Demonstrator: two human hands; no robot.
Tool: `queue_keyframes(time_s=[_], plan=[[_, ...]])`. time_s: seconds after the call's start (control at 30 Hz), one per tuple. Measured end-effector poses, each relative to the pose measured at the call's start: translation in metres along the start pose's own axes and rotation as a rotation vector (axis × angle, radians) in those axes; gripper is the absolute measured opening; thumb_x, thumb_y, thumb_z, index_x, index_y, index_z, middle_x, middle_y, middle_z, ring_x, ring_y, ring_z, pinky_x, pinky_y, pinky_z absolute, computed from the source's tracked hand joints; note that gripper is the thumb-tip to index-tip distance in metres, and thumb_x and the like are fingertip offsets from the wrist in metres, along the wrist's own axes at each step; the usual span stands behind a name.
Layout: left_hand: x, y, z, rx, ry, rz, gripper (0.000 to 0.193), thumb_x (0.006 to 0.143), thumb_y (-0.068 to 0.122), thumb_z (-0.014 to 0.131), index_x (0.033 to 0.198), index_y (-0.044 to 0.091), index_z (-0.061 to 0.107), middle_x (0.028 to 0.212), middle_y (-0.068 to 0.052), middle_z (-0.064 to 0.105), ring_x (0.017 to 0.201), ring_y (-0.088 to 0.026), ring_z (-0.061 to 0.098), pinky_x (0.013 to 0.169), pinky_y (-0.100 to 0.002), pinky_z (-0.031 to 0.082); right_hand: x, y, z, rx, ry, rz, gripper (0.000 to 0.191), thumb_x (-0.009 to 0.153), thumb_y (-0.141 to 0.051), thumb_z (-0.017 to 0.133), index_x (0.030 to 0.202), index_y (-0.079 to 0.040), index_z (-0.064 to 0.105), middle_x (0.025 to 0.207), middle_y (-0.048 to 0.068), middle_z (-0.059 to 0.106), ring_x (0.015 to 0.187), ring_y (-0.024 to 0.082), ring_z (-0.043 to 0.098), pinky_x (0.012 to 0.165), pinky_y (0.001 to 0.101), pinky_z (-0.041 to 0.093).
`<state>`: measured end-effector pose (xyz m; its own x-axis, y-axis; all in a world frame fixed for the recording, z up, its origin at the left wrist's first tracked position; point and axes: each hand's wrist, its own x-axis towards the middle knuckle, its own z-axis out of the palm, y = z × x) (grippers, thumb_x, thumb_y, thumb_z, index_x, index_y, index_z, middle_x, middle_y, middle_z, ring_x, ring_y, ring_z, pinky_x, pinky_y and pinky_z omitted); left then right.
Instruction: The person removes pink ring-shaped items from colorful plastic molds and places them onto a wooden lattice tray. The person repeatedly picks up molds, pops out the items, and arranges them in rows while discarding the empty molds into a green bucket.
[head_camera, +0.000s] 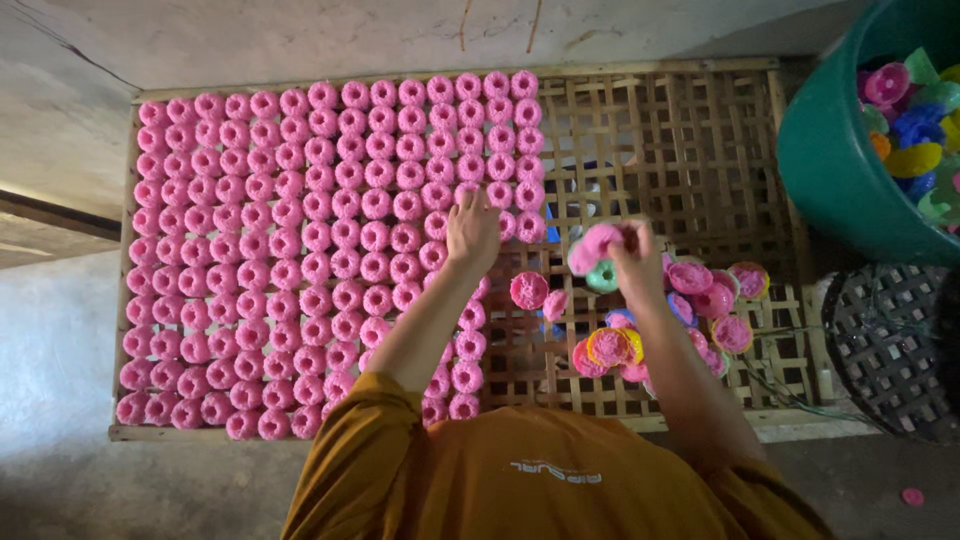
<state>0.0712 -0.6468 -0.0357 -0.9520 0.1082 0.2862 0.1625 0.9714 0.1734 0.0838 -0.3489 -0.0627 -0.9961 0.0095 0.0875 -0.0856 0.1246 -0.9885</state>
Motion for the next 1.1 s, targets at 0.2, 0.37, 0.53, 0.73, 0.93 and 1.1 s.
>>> queue_keyframes(time_s=[0.2,0.37,0.53,0.73,0.93,1.1], plan=[[-0.04,0.026,0.007,-1.256,-0.32,-0.267,0.046,0.094,0.021,0.071,0.137,0.01,0.059,0.122,-0.014,0.074,0.112,-0.025,0.073,0.1,-0.036,0.059,0.012,-0.021,0.021,0.053,-0.095,0.23,0.03,0.09,-0.016,0.071,0.118,-0.007,0.063,0.114,0.007,0.067,0.102,0.016,0.067,0.085,0.0288,0.06],[-0.064,0.024,0.018,-1.12,-0.343,-0.402,0.047,0.093,0.018,0.07,0.138,0.015,0.057,0.123,-0.015,0.073,0.109,-0.028,0.072,0.093,-0.038,0.056,-0.003,-0.038,0.074,-0.336,-0.468,0.161,0.033,0.093,-0.023,0.069,0.123,-0.008,0.065,0.105,0.009,0.075,0.09,0.021,0.072,0.079,0.0356,0.058],[-0.065,0.012,0.01,-0.614,-0.084,-0.218,0.03,0.086,0.016,0.07,0.116,0.014,0.068,0.122,-0.02,0.065,0.095,-0.042,0.069,0.078,-0.05,0.056,-0.027,-0.035,0.065,-0.793,-0.477,-0.044,0.034,0.09,-0.027,0.069,0.115,-0.005,0.064,0.099,0.017,0.073,0.083,0.034,0.073,0.073,0.0462,0.057],[-0.05,0.022,0.014,-0.348,-0.207,-0.189,0.041,0.086,0.017,0.069,0.125,0.009,0.058,0.106,-0.016,0.07,0.098,-0.04,0.069,0.079,-0.053,0.053,-0.077,-0.021,0.049,-0.902,-0.469,0.039,0.036,0.089,-0.038,0.074,0.101,-0.007,0.059,0.087,0.019,0.072,0.082,0.039,0.07,0.072,0.0509,0.056],[-0.048,0.016,0.022,-0.17,-0.053,-0.116,0.039,0.077,0.021,0.075,0.113,0.009,0.064,0.107,-0.014,0.07,0.109,-0.034,0.062,0.083,-0.047,0.048,-0.069,-0.036,0.037,-0.668,-0.136,-0.245,0.038,0.087,-0.023,0.08,0.107,-0.005,0.053,0.089,0.017,0.07,0.079,0.035,0.072,0.067,0.0467,0.055],[-0.051,0.016,0.013,-0.219,-0.092,-0.211,0.022,0.08,0.021,0.074,0.1,0.013,0.071,0.106,-0.009,0.071,0.109,-0.03,0.062,0.095,-0.047,0.041,-0.009,-0.041,0.072,-0.518,-0.165,-0.288,0.023,0.087,-0.015,0.076,0.102,-0.006,0.062,0.089,0.013,0.075,0.079,0.03,0.076,0.071,0.0425,0.059]])
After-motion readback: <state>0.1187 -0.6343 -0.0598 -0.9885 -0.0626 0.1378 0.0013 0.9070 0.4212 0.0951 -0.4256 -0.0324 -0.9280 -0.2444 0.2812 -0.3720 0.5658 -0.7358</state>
